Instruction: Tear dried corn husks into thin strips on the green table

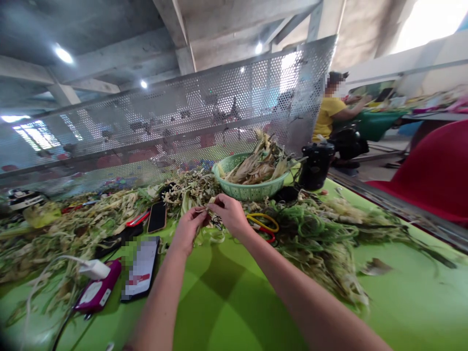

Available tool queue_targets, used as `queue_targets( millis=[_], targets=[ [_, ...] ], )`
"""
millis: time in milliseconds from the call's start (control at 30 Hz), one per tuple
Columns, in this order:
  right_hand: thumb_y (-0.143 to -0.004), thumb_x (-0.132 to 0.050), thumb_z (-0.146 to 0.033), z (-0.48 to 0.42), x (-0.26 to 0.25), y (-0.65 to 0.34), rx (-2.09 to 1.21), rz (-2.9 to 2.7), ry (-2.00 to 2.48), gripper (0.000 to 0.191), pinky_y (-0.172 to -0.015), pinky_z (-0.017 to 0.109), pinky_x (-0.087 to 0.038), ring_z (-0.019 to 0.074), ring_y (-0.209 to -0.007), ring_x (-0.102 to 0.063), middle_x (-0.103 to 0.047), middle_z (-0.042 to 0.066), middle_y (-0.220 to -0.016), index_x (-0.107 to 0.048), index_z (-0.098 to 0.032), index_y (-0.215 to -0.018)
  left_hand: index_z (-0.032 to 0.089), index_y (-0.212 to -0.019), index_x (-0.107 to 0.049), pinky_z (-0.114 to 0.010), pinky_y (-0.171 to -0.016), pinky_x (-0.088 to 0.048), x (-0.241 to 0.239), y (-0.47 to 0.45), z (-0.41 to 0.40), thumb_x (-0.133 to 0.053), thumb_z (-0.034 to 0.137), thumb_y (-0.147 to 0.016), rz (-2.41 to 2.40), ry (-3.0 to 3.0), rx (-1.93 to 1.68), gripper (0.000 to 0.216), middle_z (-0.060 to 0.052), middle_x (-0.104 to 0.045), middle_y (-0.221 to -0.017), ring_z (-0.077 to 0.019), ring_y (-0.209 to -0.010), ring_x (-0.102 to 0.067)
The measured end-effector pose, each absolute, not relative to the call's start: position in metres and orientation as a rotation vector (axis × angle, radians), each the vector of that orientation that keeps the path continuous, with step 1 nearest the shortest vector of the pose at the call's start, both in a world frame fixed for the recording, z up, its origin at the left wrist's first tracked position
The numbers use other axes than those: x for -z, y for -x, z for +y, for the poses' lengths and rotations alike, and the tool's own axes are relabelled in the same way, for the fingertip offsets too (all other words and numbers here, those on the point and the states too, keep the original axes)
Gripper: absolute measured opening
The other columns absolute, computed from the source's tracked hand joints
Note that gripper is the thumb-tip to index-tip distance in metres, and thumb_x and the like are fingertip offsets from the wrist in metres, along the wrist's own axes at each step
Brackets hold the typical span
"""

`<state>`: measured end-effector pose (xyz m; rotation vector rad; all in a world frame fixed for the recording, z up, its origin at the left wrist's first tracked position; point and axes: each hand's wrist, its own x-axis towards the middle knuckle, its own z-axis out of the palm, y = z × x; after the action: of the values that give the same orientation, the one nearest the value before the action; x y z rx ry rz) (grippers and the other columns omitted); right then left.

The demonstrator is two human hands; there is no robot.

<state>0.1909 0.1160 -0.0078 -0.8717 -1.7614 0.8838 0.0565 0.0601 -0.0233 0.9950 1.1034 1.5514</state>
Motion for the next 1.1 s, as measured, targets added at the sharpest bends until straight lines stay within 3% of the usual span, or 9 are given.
queue_targets(
  millis=[133,267,433,667,967,1100],
  targets=[
    [-0.071,-0.06,-0.039,0.116,0.009,-0.189,-0.977,-1.71,0.866,0.026,-0.054,0.023,-0.029,0.0111,-0.058,-0.037,-0.043,-0.005,-0.057,-0.049,-0.018,-0.061,0.018,-0.084,-0.063,-0.028,-0.066,-0.048,0.023,-0.056,0.06,-0.073,0.031,-0.066,1.155,-1.132,-1.568,0.024,-0.002,-0.061,-0.069,-0.0135,-0.063,-0.057],
    [-0.069,-0.062,-0.044,0.113,0.008,-0.188,-1.306,-1.562,0.789,0.031,-0.051,0.023,-0.025,0.0095,-0.052,-0.032,-0.038,-0.006,-0.054,-0.046,-0.019,-0.061,0.018,-0.081,-0.064,-0.023,-0.061,-0.045,0.019,-0.056,0.059,-0.071,0.031,-0.068,1.241,-1.351,-1.594,0.019,0.001,-0.06,-0.068,-0.0108,-0.061,-0.053],
    [-0.068,-0.065,-0.047,0.112,0.006,-0.186,-1.411,-1.471,0.701,0.034,-0.052,0.023,-0.026,0.0089,-0.052,-0.034,-0.04,-0.006,-0.056,-0.047,-0.018,-0.063,0.019,-0.085,-0.062,-0.027,-0.071,-0.05,0.016,-0.062,0.056,-0.066,0.035,-0.073,1.196,-1.206,-1.692,0.021,-0.001,-0.062,-0.078,-0.0132,-0.071,-0.059],
    [-0.07,-0.061,-0.045,0.119,0.009,-0.187,-1.131,-1.641,0.753,0.031,-0.053,0.023,-0.03,0.0102,-0.056,-0.036,-0.041,-0.006,-0.057,-0.045,-0.019,-0.062,0.02,-0.091,-0.066,-0.034,-0.082,-0.049,0.016,-0.066,0.055,-0.061,0.04,-0.077,1.3,-1.32,-1.628,0.025,-0.005,-0.067,-0.087,-0.0191,-0.083,-0.062],
    [-0.078,-0.056,-0.036,0.11,0.004,-0.189,-0.706,-1.853,0.895,0.025,-0.052,0.022,-0.027,0.0109,-0.056,-0.039,-0.045,-0.004,-0.058,-0.046,-0.019,-0.063,0.019,-0.079,-0.062,-0.027,-0.069,-0.045,0.015,-0.061,0.053,-0.056,0.042,-0.081,1.556,-1.42,-1.632,0.024,0.0,-0.06,-0.07,-0.0146,-0.069,-0.056],
    [-0.078,-0.056,-0.034,0.111,0.006,-0.189,-0.659,-1.898,0.906,0.022,-0.052,0.022,-0.027,0.0114,-0.056,-0.041,-0.049,-0.004,-0.058,-0.048,-0.019,-0.064,0.019,-0.087,-0.065,-0.029,-0.078,-0.045,0.014,-0.063,0.052,-0.056,0.034,-0.082,1.548,-1.428,-1.638,0.018,-0.002,-0.066,-0.082,-0.0165,-0.079,-0.058]
  ],
)
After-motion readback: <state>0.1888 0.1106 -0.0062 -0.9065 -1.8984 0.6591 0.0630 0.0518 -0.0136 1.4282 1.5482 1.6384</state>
